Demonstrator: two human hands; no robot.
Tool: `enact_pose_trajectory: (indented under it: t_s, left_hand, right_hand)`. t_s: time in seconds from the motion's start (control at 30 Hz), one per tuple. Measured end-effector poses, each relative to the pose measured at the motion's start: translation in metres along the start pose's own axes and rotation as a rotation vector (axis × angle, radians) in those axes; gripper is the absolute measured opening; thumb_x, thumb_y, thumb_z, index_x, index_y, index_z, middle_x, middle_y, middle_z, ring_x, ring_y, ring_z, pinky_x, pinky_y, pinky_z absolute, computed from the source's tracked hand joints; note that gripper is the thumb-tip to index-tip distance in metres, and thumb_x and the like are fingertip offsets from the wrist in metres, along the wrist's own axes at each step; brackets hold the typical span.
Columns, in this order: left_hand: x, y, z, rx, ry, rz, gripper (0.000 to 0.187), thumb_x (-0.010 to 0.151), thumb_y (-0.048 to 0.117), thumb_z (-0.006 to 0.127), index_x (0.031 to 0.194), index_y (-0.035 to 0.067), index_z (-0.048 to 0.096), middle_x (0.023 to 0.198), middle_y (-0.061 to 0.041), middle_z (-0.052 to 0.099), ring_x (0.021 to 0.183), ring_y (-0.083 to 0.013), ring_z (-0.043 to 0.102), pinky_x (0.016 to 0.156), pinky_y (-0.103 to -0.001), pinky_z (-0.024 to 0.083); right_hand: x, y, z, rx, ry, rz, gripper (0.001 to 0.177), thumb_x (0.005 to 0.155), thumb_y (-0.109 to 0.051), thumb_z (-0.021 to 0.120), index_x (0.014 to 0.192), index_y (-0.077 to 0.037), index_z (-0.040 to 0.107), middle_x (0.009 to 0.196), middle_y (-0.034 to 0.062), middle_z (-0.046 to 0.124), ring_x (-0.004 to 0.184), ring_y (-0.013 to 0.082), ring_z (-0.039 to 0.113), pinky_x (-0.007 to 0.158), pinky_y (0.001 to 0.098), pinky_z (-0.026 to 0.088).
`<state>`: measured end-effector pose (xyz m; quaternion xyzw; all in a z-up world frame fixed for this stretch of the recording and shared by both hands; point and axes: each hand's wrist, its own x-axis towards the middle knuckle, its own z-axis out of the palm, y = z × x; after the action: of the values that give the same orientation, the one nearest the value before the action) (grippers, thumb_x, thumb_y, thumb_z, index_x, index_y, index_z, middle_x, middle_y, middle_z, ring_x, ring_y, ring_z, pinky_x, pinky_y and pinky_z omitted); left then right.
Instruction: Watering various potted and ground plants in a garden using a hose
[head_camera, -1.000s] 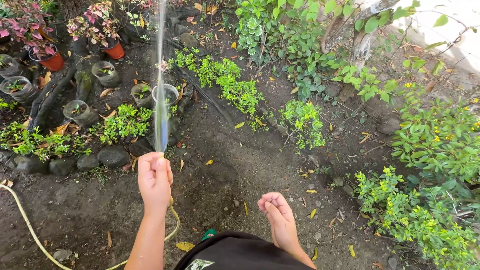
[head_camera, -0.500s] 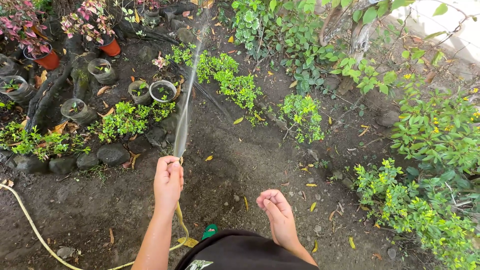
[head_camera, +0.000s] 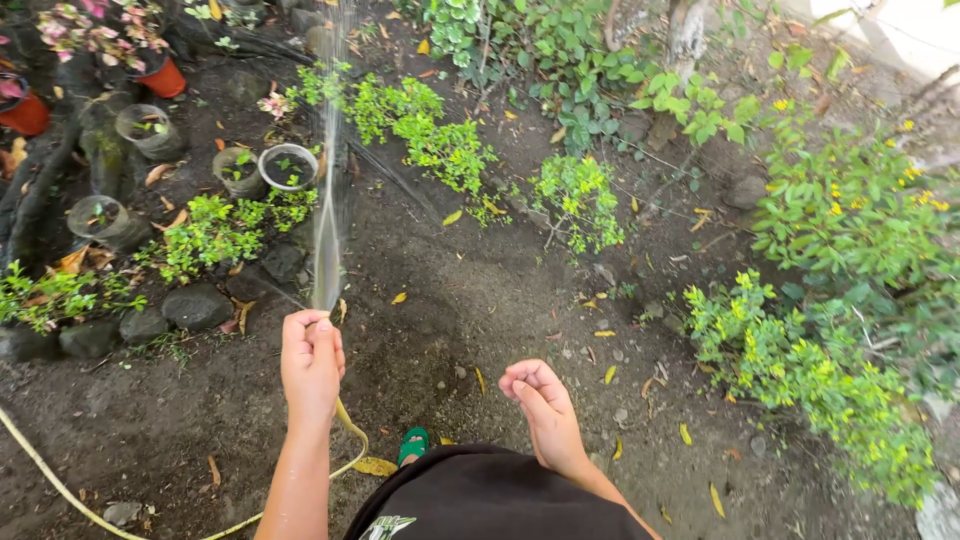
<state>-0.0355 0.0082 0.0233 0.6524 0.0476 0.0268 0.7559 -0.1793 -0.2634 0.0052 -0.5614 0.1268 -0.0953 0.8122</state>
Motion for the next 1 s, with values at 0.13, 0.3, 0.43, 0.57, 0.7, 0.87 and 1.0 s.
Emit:
enact_pose_trajectory:
  t_s: [0.13, 0.3, 0.43, 0.57, 0.7, 0.87, 1.0]
  left_hand:
    - [0.003, 0.000, 0.002, -0.020, -0.003, -0.031, 0.007, 0.109, 0.012, 0.042, 0.114, 0.015, 0.047, 0.071, -0.003, 0.047, 0.045, -0.0054, 0.029, 0.039, -0.022, 0.019]
    - [0.001, 0.009, 0.005, 0.012, -0.020, -0.067, 0.007, 0.109, 0.014, 0.043, 0.114, 0.016, 0.047, 0.072, -0.002, 0.048, 0.048, -0.0070, 0.032, 0.041, -0.023, 0.022]
    - [0.000, 0.008, 0.011, 0.055, -0.085, -0.081, 0.006, 0.109, 0.013, 0.045, 0.113, 0.016, 0.049, 0.072, -0.003, 0.050, 0.049, -0.0075, 0.034, 0.042, -0.024, 0.024]
    - [0.000, 0.006, 0.016, 0.092, -0.239, -0.140, 0.008, 0.107, 0.011, 0.046, 0.112, 0.015, 0.052, 0.070, -0.003, 0.049, 0.048, -0.0066, 0.032, 0.041, -0.022, 0.023]
    - [0.002, 0.004, 0.019, 0.160, -0.339, -0.197, 0.008, 0.107, 0.012, 0.048, 0.110, 0.014, 0.054, 0.070, -0.004, 0.049, 0.048, -0.0073, 0.032, 0.041, -0.022, 0.022]
    - [0.001, -0.001, 0.024, 0.082, -0.346, -0.126, 0.007, 0.107, 0.013, 0.048, 0.111, 0.016, 0.053, 0.070, -0.003, 0.048, 0.047, -0.0056, 0.031, 0.039, -0.020, 0.022]
    - [-0.002, 0.006, 0.027, 0.058, -0.392, 0.004, 0.007, 0.107, 0.011, 0.046, 0.112, 0.014, 0.051, 0.071, -0.005, 0.049, 0.049, -0.0073, 0.033, 0.040, -0.021, 0.025]
  right_hand:
    - [-0.004, -0.002, -0.001, -0.018, 0.020, 0.010, 0.015, 0.097, -0.002, 0.057, 0.110, -0.002, 0.064, 0.097, 0.0108, 0.069, 0.096, 0.0170, 0.066, 0.093, 0.0317, 0.051]
    - [-0.010, -0.008, 0.003, -0.033, 0.027, 0.034, 0.015, 0.097, -0.004, 0.057, 0.110, -0.003, 0.064, 0.098, 0.0104, 0.070, 0.096, 0.0166, 0.065, 0.092, 0.0301, 0.051]
    - [-0.014, -0.010, 0.004, -0.055, 0.051, 0.021, 0.015, 0.096, -0.004, 0.057, 0.109, -0.004, 0.064, 0.097, 0.0097, 0.069, 0.094, 0.0160, 0.063, 0.088, 0.0296, 0.048]
    - [-0.017, -0.006, 0.000, -0.027, 0.090, 0.032, 0.016, 0.096, -0.003, 0.056, 0.110, -0.003, 0.065, 0.097, 0.0100, 0.069, 0.096, 0.0163, 0.064, 0.092, 0.0301, 0.049]
    - [-0.021, -0.012, 0.003, -0.017, 0.089, 0.008, 0.015, 0.096, -0.004, 0.056, 0.108, -0.004, 0.064, 0.098, 0.0094, 0.068, 0.097, 0.0165, 0.064, 0.094, 0.0327, 0.050]
    - [-0.024, -0.009, -0.001, -0.002, 0.104, -0.022, 0.014, 0.097, -0.004, 0.056, 0.108, -0.005, 0.064, 0.101, 0.0077, 0.067, 0.098, 0.0161, 0.065, 0.096, 0.0335, 0.050]
    - [-0.025, -0.008, -0.003, 0.004, 0.121, -0.018, 0.015, 0.096, -0.004, 0.056, 0.109, -0.005, 0.064, 0.099, 0.0096, 0.068, 0.096, 0.0161, 0.063, 0.093, 0.0311, 0.049]
